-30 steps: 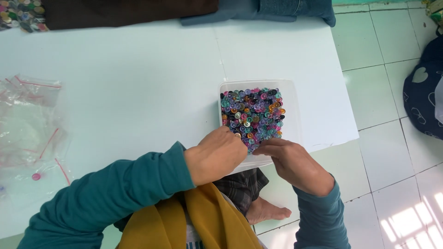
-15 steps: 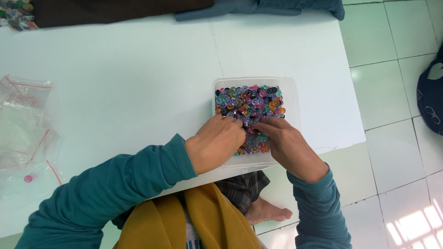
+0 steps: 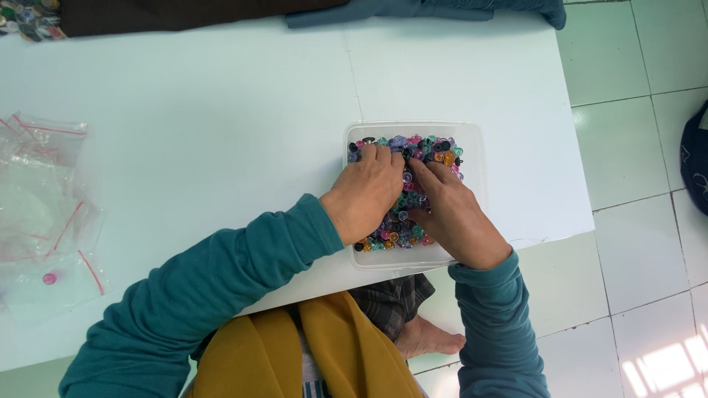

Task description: Sorting small decorative buttons and placing them into individual plastic resealable bags

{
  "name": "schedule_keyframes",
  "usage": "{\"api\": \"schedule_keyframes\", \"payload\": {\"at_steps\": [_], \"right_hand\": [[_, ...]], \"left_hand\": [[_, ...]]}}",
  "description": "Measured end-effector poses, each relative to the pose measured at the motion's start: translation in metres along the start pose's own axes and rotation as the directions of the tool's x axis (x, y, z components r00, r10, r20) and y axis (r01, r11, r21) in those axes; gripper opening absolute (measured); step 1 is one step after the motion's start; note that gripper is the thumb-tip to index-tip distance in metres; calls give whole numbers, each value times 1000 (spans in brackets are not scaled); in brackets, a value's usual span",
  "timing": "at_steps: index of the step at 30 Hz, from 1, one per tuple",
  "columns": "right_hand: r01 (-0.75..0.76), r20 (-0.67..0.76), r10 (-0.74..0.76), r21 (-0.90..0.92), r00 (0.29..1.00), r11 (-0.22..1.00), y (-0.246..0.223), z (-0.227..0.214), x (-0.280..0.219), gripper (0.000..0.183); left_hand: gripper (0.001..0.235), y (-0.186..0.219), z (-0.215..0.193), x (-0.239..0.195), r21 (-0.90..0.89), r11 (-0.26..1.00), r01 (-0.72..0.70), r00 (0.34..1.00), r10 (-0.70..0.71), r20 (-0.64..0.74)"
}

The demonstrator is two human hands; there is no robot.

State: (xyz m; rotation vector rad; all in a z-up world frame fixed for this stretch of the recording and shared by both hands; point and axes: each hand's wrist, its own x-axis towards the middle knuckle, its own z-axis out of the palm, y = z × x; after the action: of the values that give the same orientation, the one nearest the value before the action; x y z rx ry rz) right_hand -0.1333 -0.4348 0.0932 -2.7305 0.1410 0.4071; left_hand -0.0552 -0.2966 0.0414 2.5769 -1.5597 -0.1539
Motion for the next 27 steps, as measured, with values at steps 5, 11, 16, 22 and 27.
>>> {"api": "schedule_keyframes", "payload": {"at_steps": [5, 11, 16, 22, 27], "right_hand": [[-3, 63, -3, 92, 998, 996, 8, -14, -6, 63], [-39, 94, 28, 121, 995, 992, -2, -31, -35, 59], [-133, 104, 130, 29, 986, 991, 8, -11, -41, 60], [-70, 44, 69, 32, 997, 997, 15, 13, -23, 60], [1, -102, 12, 123, 995, 992, 2, 11, -10, 65]], "left_hand": [[53, -20, 2, -4, -409, 911, -62, 995, 90, 51], [70, -14, -50, -18, -719, 695, 4, 942, 239, 236], [48, -4, -43, -31, -440, 894, -80, 985, 140, 105], [28, -1, -4, -19, -232, 972, -37, 994, 60, 94], [19, -21, 2, -12, -250, 958, -142, 989, 127, -75]]}}
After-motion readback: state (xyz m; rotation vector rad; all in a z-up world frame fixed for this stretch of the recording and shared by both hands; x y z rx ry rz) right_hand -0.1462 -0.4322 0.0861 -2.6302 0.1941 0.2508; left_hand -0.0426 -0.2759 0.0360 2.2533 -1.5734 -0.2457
